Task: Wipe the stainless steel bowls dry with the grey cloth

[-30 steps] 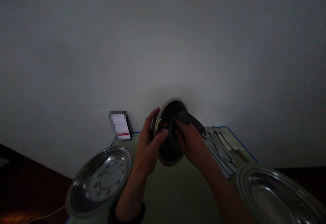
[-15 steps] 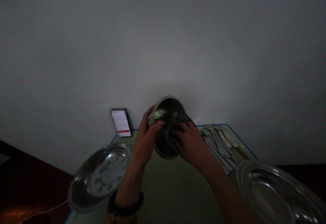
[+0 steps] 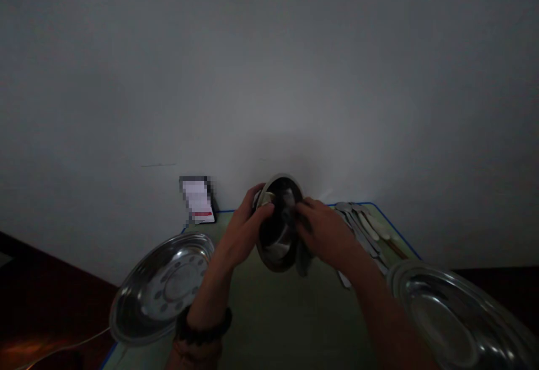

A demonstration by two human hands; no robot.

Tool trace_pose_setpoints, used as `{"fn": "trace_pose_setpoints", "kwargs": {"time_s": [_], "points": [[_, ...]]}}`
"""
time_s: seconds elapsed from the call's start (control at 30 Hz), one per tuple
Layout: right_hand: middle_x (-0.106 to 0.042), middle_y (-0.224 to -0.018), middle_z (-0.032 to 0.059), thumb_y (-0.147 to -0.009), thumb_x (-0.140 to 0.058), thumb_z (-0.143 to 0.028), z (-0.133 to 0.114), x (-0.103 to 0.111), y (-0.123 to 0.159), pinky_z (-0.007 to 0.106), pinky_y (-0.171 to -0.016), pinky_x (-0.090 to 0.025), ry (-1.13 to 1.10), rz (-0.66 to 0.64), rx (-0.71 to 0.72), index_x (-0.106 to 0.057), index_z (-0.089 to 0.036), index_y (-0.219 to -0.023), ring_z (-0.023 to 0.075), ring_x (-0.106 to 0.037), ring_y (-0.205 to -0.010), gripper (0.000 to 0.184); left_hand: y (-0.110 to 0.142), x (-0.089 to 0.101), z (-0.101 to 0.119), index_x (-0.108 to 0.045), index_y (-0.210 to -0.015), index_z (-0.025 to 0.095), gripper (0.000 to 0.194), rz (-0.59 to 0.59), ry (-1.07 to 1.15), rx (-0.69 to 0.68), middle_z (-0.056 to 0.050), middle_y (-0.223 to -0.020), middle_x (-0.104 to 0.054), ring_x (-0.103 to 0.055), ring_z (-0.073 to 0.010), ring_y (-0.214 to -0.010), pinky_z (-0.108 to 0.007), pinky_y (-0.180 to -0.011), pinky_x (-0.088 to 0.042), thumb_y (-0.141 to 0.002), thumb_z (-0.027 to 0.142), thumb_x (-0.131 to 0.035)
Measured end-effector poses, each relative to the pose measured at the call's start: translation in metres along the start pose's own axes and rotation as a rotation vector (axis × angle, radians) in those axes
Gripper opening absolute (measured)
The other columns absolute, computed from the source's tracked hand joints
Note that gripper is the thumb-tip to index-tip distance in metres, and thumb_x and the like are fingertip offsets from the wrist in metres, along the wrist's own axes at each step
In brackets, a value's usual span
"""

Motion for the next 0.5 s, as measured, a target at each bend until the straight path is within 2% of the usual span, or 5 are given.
{"fn": "trace_pose_setpoints", "kwargs": {"time_s": [0.1,0.2,0.3,0.4,0.5], "points": [[-0.066,-0.083,0.0055,-0.088,-0.042,-0.022,0.029,0.031,0.002,0.032,-0.071,-0.043,-0.217,0.214,-0.166,-0.057,-0.018,-0.096,0.0190,-0.061,-0.076,0.018,0.000,0.009,-0.009,-0.057,-0.122,0.021,0.044,-0.019,-0.174,0.060,-0.007,-0.101,-0.070,-0.061,-0.0291,-0.100,-0.042,-0.088,-0.044,-0.081,0.038,-0.053],[-0.067,-0.080,0.0034,-0.087,-0.044,-0.029,0.047,0.042,0.006,0.031,-0.070,-0.042,-0.459,0.343,-0.254,-0.056,-0.019,-0.097,0.0183,-0.061,-0.075,0.018,0.000,0.018,-0.006,-0.062,-0.113,0.020,0.037,0.008,-0.225,0.029,-0.008,-0.104,-0.070,-0.062,-0.0279,-0.095,-0.038,-0.083,-0.046,-0.081,0.032,-0.050],[-0.069,-0.087,0.0034,-0.083,-0.048,-0.033,0.062,0.036,0.009,0.031,-0.074,-0.044,-0.755,0.403,-0.339,-0.058,-0.019,-0.099,0.0184,-0.062,-0.081,0.024,0.000,0.017,-0.004,-0.065,-0.102,0.021,0.030,-0.051,-0.247,0.016,-0.007,-0.101,-0.070,-0.061,-0.0266,-0.093,-0.037,-0.082,-0.045,-0.081,0.029,-0.046],[-0.071,-0.089,0.0023,-0.074,-0.056,-0.033,0.077,0.022,0.012,0.032,-0.078,-0.045,-1.042,0.455,-0.452,-0.065,-0.020,-0.094,0.0205,-0.063,-0.090,0.025,0.001,0.020,-0.009,-0.064,-0.094,0.023,0.024,-0.101,-0.307,0.078,-0.005,-0.091,-0.069,-0.061,-0.0260,-0.086,-0.037,-0.080,-0.045,-0.080,0.030,-0.045],[-0.072,-0.083,0.0007,-0.065,-0.062,-0.029,0.082,-0.003,0.008,0.032,-0.077,-0.047,-1.353,0.376,-0.557,-0.068,-0.021,-0.085,0.0216,-0.065,-0.087,0.022,0.002,0.028,-0.013,-0.063,-0.085,0.024,0.020,-0.108,-0.367,0.123,-0.005,-0.090,-0.069,-0.061,-0.0254,-0.084,-0.036,-0.078,-0.045,-0.077,0.031,-0.045]]}}
Point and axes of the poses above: each hand's wrist, its own y-axis away from the middle knuckle, its own x-axis out of the back of the hand, z = x × y, the point moved 10 cm from there along -y, towards the middle knuckle
